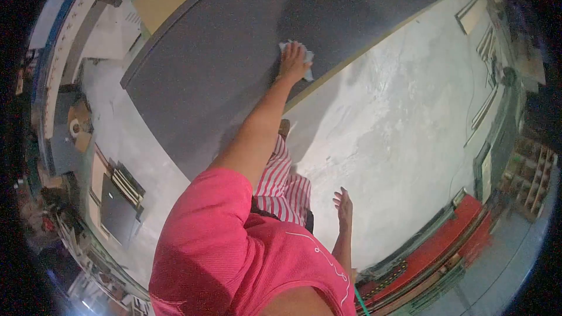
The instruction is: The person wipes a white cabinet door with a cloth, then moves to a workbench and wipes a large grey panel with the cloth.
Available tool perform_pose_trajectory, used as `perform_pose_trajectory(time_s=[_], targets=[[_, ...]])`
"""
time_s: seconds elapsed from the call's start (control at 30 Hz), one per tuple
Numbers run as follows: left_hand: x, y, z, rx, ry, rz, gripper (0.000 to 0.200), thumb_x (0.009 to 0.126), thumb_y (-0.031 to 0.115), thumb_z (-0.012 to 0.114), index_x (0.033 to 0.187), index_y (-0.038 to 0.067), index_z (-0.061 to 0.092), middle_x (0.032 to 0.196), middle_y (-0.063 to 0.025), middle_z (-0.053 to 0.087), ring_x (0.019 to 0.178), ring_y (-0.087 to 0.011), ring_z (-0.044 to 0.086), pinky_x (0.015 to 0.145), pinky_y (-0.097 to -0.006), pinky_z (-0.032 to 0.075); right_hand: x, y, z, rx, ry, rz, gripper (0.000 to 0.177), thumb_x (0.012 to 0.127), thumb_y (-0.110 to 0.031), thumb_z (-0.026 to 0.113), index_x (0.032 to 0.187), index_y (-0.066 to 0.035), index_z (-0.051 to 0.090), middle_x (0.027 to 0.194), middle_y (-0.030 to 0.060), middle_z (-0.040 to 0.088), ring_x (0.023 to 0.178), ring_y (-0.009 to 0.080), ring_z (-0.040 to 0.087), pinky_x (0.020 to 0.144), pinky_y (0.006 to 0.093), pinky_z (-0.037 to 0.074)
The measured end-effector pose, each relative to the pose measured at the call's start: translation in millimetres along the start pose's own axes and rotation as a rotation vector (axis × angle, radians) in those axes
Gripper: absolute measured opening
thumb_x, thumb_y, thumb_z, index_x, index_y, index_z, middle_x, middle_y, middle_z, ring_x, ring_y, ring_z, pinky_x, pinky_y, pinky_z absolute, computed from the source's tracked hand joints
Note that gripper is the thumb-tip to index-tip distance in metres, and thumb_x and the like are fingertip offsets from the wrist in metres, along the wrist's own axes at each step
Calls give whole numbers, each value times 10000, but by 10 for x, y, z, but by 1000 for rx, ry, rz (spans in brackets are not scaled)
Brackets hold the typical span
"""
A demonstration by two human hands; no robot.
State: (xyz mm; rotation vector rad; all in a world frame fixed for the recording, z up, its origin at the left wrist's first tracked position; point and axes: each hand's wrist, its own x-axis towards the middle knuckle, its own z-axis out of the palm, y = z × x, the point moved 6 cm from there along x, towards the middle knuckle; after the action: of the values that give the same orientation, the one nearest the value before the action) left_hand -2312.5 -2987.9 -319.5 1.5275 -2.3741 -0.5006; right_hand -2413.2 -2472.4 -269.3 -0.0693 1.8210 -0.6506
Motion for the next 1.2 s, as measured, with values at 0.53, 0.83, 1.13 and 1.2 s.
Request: perform_pose_trajectory(time_s=[0.53,0.83,1.13,1.2], targets=[[-204,-821,-28,382,379,-961,611,955,424,390,1436,57,298,1530,-170,177,1416,-357,134,1107,-562,127,1958,-4162,1771,-884,124,-1539,513,879,-244,567,1343,-87,414,1406,170,375,1312,354,343,1065,494,295],[470,-807,212,463,407,-885,616,969,460,327,1431,54,302,1498,-214,226,1383,-416,193,1065,-630,196,3147,-4989,2496,-1096,321,-1705,557,877,-327,549,1353,-80,396,1424,122,365,1342,330,299,1062,558,256],[1307,-524,415,377,303,-768,632,956,456,334,1438,50,286,1494,-239,200,1393,-437,130,1085,-622,135,5106,-6432,-143,-1120,807,-1081,562,958,-412,384,1372,-33,367,1449,203,320,1343,399,274,1025,637,237],[1340,-505,417,396,282,-774,634,956,464,326,1439,56,287,1501,-231,191,1396,-428,130,1089,-613,141,5086,-6399,-275,-851,912,-998,571,962,-420,379,1379,-31,356,1460,198,302,1344,403,267,1018,651,230]])
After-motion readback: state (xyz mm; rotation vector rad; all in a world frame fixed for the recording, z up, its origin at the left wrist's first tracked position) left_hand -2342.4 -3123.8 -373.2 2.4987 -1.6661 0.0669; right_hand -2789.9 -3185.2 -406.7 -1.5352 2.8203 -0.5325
